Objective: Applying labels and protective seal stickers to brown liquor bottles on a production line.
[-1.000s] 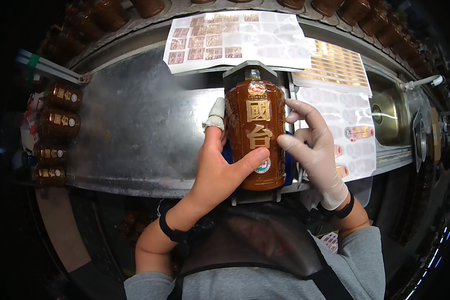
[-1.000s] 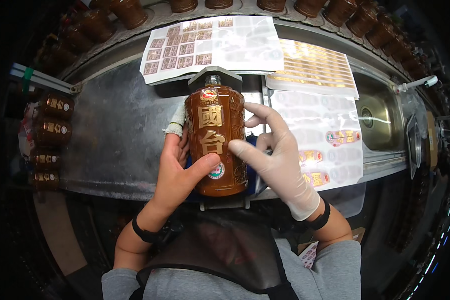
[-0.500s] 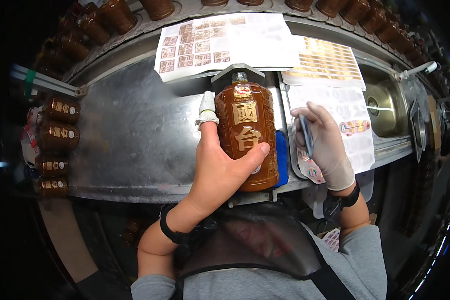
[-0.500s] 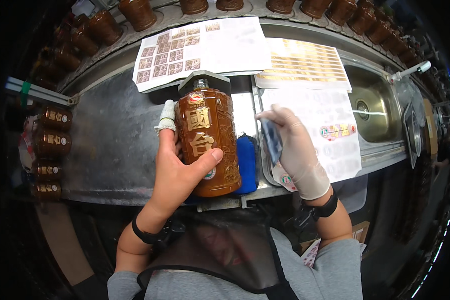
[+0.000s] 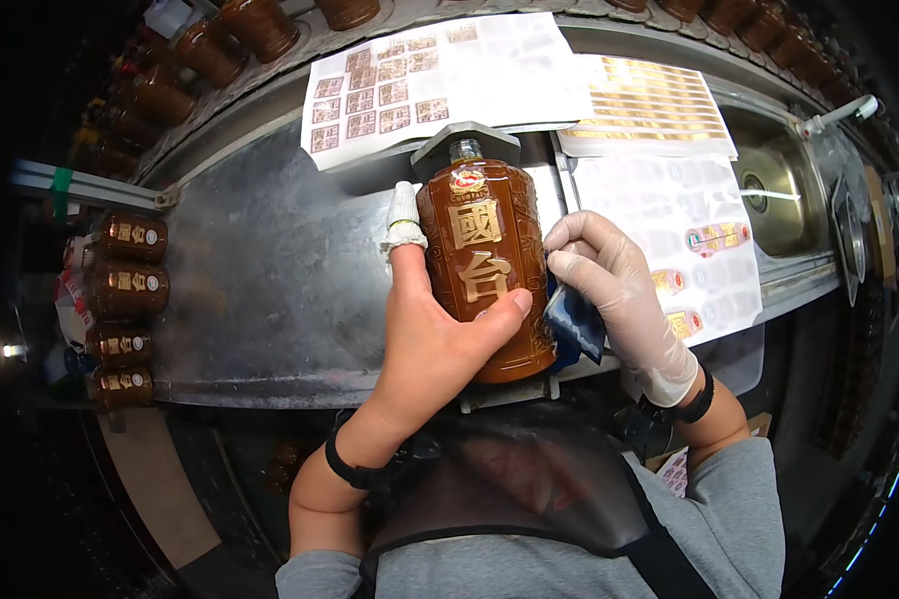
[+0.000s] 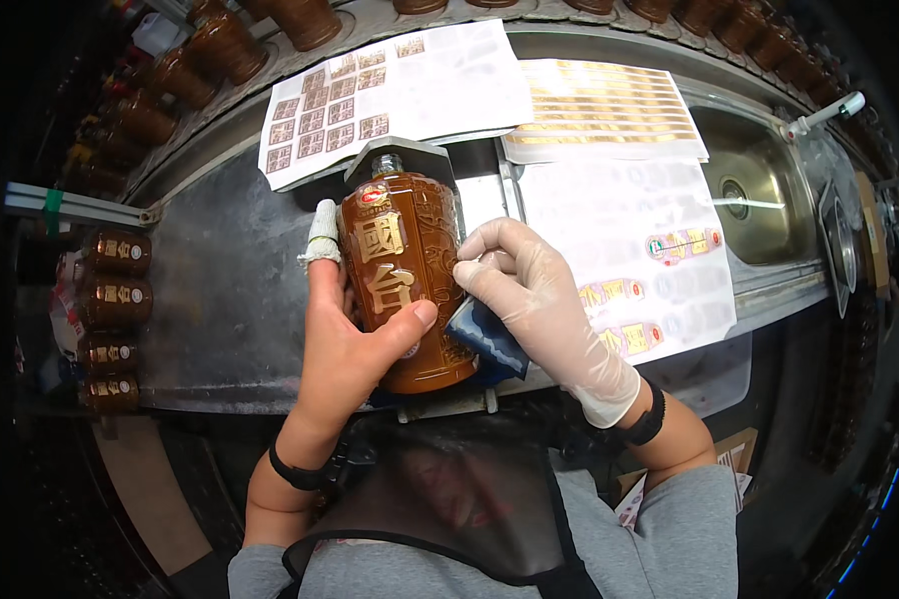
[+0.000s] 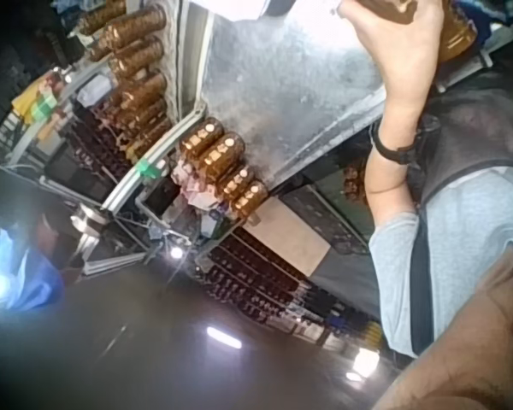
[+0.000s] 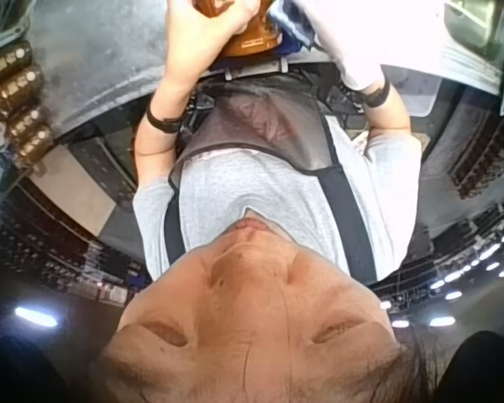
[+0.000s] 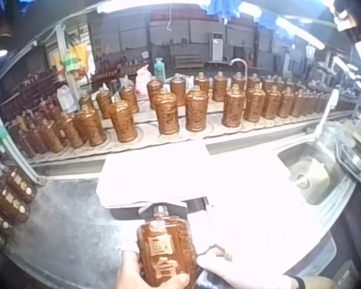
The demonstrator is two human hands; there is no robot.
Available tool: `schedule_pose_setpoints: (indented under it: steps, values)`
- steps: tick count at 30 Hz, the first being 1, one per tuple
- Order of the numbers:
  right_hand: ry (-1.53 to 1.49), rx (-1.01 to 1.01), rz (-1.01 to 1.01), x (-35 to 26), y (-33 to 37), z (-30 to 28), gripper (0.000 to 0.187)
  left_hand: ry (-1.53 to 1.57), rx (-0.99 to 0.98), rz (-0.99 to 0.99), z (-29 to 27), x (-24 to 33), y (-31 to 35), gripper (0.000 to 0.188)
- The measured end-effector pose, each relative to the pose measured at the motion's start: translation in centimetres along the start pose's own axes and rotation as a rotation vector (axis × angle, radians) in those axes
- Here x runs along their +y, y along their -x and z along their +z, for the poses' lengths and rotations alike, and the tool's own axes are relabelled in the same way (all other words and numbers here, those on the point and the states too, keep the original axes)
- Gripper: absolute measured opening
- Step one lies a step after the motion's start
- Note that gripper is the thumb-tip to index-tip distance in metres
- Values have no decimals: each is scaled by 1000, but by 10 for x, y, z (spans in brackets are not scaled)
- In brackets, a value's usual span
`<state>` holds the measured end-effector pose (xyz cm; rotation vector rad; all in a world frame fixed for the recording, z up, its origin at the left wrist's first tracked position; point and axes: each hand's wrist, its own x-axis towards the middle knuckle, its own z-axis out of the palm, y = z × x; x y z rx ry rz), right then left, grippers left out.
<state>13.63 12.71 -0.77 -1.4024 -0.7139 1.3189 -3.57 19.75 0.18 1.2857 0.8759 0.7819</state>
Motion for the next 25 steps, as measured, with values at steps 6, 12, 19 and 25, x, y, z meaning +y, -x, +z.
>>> schedule_pose_setpoints:
  steps: [6,12,19,25]
  values:
    - [95,41,-43,0,3,5,22,65,-55,-80,-6,2,3,75]
    - [239,46,-69,0,2,8,35,205,-65,-68,-19,-6,3,78]
    - [259,55,-75,-2,2,10,39,233,-84,-51,-21,-7,2,76]
    - [266,44,-60,-3,2,9,41,223,-103,-67,-22,-6,2,77]
